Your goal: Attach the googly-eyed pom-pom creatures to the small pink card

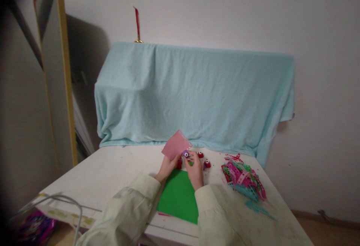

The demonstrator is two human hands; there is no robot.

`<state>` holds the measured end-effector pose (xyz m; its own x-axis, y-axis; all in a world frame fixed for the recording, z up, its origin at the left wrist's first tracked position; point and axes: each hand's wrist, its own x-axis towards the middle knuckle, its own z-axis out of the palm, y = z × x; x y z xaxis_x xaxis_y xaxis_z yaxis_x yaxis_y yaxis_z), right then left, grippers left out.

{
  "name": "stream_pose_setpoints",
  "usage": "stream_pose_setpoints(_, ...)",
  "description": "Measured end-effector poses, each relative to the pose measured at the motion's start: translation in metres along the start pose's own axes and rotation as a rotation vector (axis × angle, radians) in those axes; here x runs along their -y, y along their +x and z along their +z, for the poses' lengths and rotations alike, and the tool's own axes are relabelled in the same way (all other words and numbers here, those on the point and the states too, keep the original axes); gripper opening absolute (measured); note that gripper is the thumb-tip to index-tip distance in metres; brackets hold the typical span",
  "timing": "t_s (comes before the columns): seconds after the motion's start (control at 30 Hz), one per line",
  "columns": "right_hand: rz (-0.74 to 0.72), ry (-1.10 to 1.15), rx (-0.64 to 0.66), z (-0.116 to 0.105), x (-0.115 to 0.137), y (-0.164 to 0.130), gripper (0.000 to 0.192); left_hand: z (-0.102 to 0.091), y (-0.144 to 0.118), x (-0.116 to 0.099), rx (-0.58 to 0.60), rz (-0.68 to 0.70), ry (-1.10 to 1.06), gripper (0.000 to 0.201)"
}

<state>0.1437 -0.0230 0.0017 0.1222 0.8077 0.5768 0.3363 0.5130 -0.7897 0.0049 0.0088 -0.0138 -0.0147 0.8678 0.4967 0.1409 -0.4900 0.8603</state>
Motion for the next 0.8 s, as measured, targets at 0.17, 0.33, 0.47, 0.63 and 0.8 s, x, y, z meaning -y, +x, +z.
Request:
stream_pose_setpoints(0.17, 0.080, 0.159, 0.059, 0.001, -0.005, 0.001, 0.028, -0.002, 0.000, 0.006, 0.020, -0.086, 0.048, 0.045)
stream_pose_setpoints(0.33, 0.178, 0.327, 0.077, 0.002, -0.008, 0.002, 0.030, -0.002, 0.000, 0.009, 0.022, -0.110, 0.037, 0.044)
stream_pose_setpoints(0.47, 0.223, 0.421, 0.031, 0.003, -0.006, 0.005, 0.033, -0.001, 0.000, 0.003, 0.008, -0.093, 0.006, 0.044)
stream_pose_setpoints(0.63, 0.337, 0.536, 0.018, 0.002, -0.008, 0.006, 0.052, -0.001, -0.001, -0.006, 0.009, -0.045, -0.042, 0.041)
stream_pose_setpoints(0.8, 0.428, 0.586, 0.055, 0.005, -0.017, 0.005, 0.043, 0.000, -0.003, 0.003, 0.084, -0.152, -0.055, 0.042)
